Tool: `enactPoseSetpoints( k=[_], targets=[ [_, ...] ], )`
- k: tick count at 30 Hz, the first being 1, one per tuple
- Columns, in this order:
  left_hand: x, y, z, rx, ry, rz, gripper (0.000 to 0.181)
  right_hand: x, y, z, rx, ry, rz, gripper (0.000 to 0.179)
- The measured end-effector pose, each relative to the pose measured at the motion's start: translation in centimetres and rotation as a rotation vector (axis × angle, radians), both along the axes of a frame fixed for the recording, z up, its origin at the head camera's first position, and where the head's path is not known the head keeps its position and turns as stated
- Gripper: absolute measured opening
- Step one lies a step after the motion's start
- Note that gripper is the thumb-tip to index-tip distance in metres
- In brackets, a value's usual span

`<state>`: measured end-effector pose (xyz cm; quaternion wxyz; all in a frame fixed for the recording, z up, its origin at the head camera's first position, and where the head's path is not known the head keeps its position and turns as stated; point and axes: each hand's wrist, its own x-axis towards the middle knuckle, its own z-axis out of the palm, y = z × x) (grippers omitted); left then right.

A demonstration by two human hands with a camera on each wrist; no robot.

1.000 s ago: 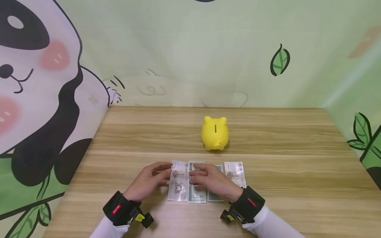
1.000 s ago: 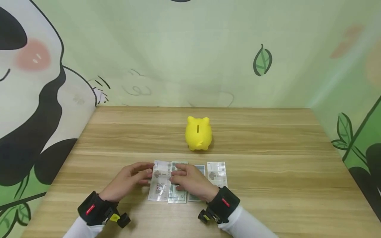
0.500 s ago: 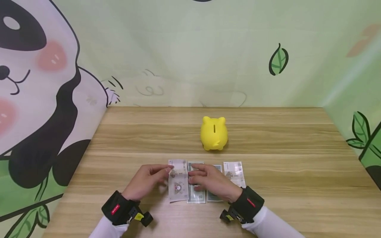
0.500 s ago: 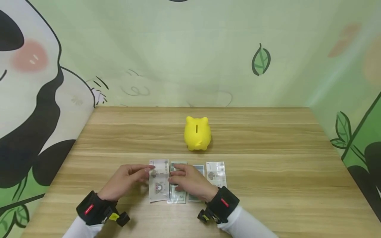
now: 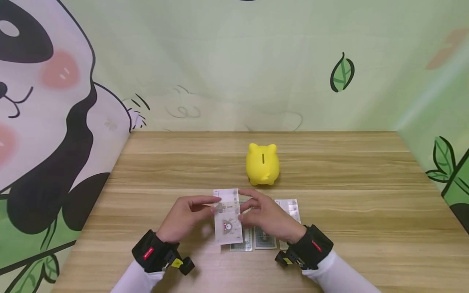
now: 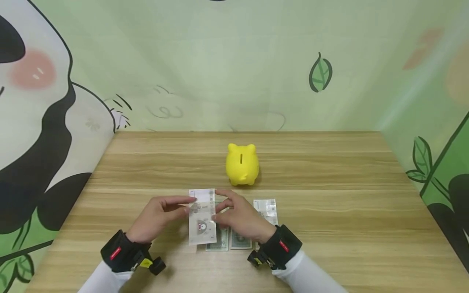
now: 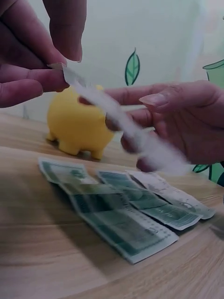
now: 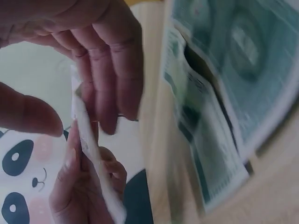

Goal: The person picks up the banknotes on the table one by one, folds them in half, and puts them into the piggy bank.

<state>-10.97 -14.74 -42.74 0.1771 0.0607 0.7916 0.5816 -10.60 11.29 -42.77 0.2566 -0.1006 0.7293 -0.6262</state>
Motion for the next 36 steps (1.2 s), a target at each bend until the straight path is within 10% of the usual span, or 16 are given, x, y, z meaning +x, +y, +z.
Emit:
enactPoseSetpoints(
  k=[14,23,36],
  targets=[
    [-2.1,4.3,1.0,0.262,0.030,-0.055,0.069,-1.6,3.2,2.4,-0.007,0.096,-0.193,0.063],
    [-3.8,7.4,0.7,0.357,-0.031,-0.093,0.036,-2.5,6.1,4.1,0.018,0.142,-0.268,0.057],
    [-5.0,10.2,2.0,0.458,-0.116,-0.022,0.039,-3.1,8.0,4.5,-0.072,0.133,-0.338,0.039]
  ],
)
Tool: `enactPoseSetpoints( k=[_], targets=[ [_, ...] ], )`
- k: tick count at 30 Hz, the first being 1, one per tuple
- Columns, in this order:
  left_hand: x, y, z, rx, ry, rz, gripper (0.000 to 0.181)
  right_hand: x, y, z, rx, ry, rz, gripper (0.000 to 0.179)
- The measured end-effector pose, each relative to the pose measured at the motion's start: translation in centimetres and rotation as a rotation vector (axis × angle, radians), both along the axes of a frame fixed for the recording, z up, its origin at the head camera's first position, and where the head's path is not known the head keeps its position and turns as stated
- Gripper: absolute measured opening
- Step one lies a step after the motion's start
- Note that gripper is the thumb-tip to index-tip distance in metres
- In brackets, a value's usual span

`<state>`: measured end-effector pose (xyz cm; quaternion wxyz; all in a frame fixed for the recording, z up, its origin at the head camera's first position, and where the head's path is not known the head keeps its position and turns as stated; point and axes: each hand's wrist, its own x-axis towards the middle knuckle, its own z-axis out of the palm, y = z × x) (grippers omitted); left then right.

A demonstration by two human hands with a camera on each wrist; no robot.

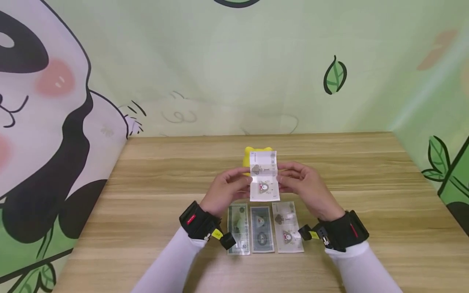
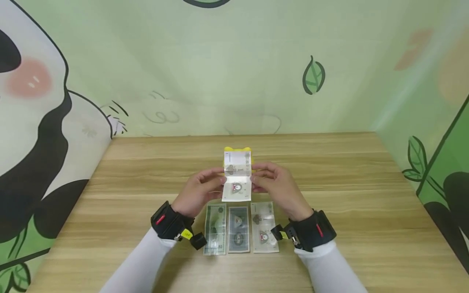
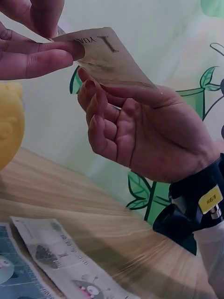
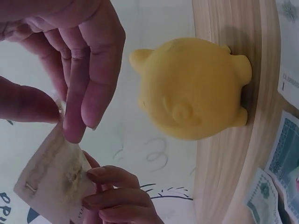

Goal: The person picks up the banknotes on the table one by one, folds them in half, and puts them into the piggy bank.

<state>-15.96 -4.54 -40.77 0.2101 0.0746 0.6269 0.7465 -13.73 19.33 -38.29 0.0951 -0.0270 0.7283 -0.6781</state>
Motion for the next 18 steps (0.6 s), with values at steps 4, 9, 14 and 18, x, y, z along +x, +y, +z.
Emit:
enactPoseSetpoints(
  k=[4,9,14,18],
  targets=[
    [-0.11,0.48,0.27,0.045,-0.015,0.018,0.039,-0.19,0.21,-0.11,-0.002,-0.002,0.001,0.037],
    [-0.09,0.63,0.20,0.089,-0.041,0.026,0.038,-0.23,0.02,-0.16,-0.012,-0.007,0.001,0.038],
    [-0.13,0.64,0.16,0.100,-0.048,0.015,0.038,-0.11,0.01,-0.12,-0.027,0.003,0.006,0.036],
    [-0.13,0.64,0.12,0.104,-0.052,0.017,0.036,-0.10,0.00,-0.13,-0.029,0.010,0.003,0.031]
  ],
)
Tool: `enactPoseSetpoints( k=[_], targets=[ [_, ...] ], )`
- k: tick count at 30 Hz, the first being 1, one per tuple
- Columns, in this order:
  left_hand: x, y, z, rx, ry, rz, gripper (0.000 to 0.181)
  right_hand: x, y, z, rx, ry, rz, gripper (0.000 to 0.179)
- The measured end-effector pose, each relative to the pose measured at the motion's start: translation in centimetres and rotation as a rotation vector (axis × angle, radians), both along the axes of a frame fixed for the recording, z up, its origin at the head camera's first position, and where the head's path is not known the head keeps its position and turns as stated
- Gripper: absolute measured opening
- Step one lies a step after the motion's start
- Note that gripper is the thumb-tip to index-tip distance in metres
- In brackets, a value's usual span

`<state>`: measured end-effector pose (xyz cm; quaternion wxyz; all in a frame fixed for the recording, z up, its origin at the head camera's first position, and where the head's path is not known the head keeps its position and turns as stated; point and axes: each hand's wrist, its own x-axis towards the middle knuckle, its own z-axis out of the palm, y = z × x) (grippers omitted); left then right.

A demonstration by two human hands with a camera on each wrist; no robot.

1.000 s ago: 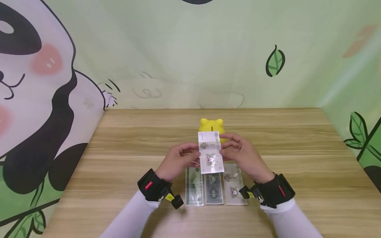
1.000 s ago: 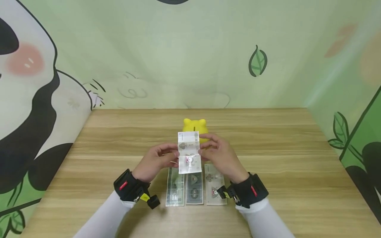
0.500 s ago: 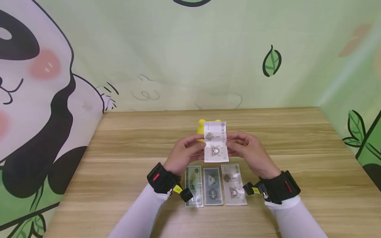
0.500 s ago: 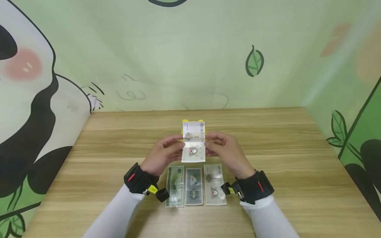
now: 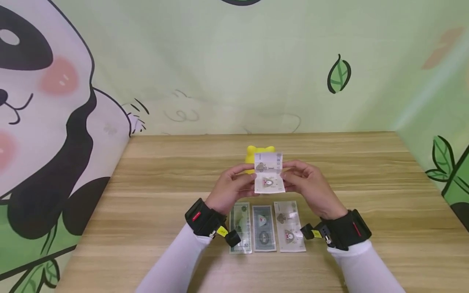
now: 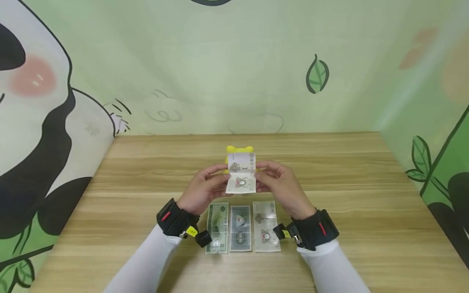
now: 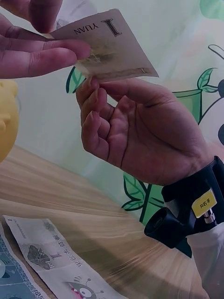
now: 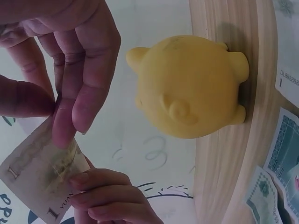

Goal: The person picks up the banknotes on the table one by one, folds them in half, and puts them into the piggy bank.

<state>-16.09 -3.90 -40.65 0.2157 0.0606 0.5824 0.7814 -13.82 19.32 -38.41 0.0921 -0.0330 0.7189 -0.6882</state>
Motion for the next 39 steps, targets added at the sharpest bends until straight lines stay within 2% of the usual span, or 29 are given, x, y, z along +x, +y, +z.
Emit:
enactPoseSetpoints(
  k=[6,13,19,32,39],
  targets=[
    [0.14,0.10,0.05,-0.005,0.025,0.004,0.032,0.03,0.08,0.05,0.013,0.023,-0.009,0.019],
    [0.19,0.06,0.20,-0.073,0.089,-0.027,0.031,0.11,-0.05,0.02,0.056,0.032,-0.005,0.029],
    [0.18,-0.01,0.16,-0.148,0.135,-0.024,0.029,0.10,-0.29,0.01,0.096,0.025,-0.012,0.031],
    [0.09,-0.07,0.09,-0.202,0.205,0.017,0.042,0.34,-0.67,-0.28,0.171,0.055,0.054,0.038],
    [0.10,-0.03,0.11,-0.224,0.252,0.025,0.045,0.22,-0.72,-0.26,0.168,0.051,0.004,0.041]
  ],
)
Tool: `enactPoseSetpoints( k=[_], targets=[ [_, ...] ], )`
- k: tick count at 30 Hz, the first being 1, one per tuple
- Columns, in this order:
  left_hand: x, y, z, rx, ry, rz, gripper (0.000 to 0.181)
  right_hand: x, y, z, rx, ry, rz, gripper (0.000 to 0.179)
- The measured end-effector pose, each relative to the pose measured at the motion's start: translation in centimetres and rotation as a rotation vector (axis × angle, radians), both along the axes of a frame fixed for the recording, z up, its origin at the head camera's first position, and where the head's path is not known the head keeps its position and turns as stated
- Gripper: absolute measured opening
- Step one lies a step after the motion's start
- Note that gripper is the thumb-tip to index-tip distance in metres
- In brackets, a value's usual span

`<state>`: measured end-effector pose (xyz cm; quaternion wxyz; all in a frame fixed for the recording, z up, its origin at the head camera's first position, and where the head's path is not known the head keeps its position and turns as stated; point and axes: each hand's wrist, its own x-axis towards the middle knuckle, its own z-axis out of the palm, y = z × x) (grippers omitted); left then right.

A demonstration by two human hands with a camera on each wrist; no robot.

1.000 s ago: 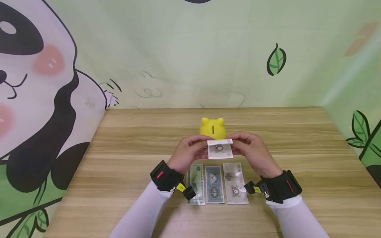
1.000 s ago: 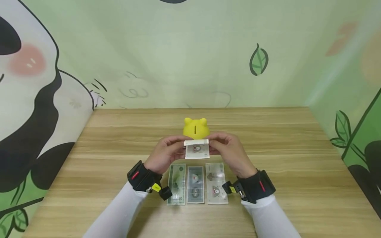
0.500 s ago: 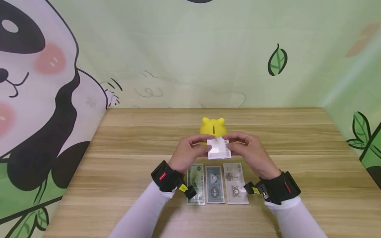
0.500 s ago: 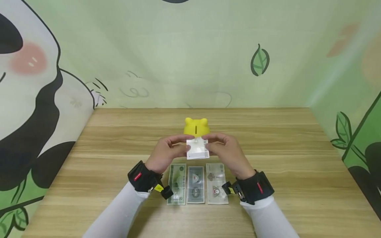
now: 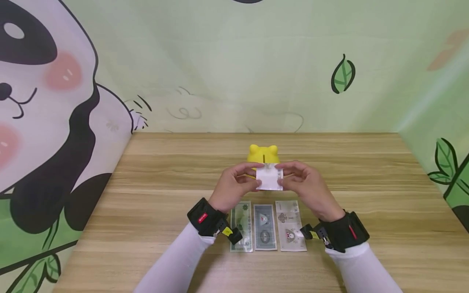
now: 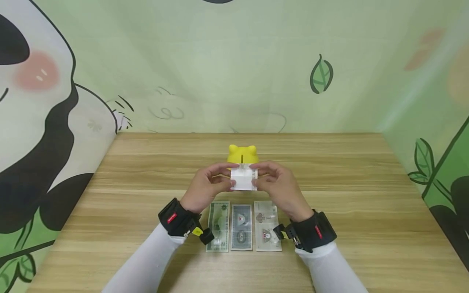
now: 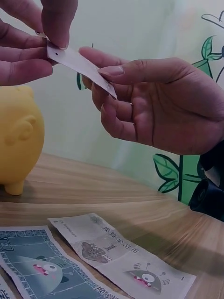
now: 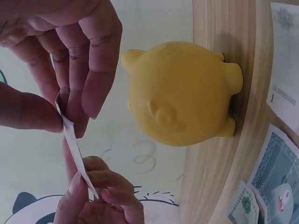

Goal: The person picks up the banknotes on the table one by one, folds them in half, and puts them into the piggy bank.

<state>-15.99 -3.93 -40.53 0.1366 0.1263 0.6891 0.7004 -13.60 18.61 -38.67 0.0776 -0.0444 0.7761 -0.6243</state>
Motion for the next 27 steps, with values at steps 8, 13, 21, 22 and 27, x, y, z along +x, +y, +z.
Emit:
enactPoseSetpoints(
  k=[8,13,21,22,27],
  targets=[
    [0.01,0.02,-0.07,-0.124,0.047,0.045,0.041,0.02,-0.18,0.01,0.077,0.013,-0.006,0.042],
    [0.11,0.11,-0.21,-0.219,0.110,0.065,0.028,0.05,-0.25,-0.25,0.155,0.036,-0.008,0.035],
    [0.14,0.12,-0.34,-0.239,0.135,0.074,0.018,-0.09,-0.30,-0.75,0.212,0.051,0.000,0.025],
    [0.14,0.10,-0.33,-0.240,0.139,0.078,0.017,-0.06,-0.30,-0.75,0.213,0.053,0.000,0.024],
    [0.20,-0.01,-0.25,-0.252,0.158,0.091,0.015,0.03,-0.31,-0.73,0.227,0.061,-0.005,0.020]
  ],
)
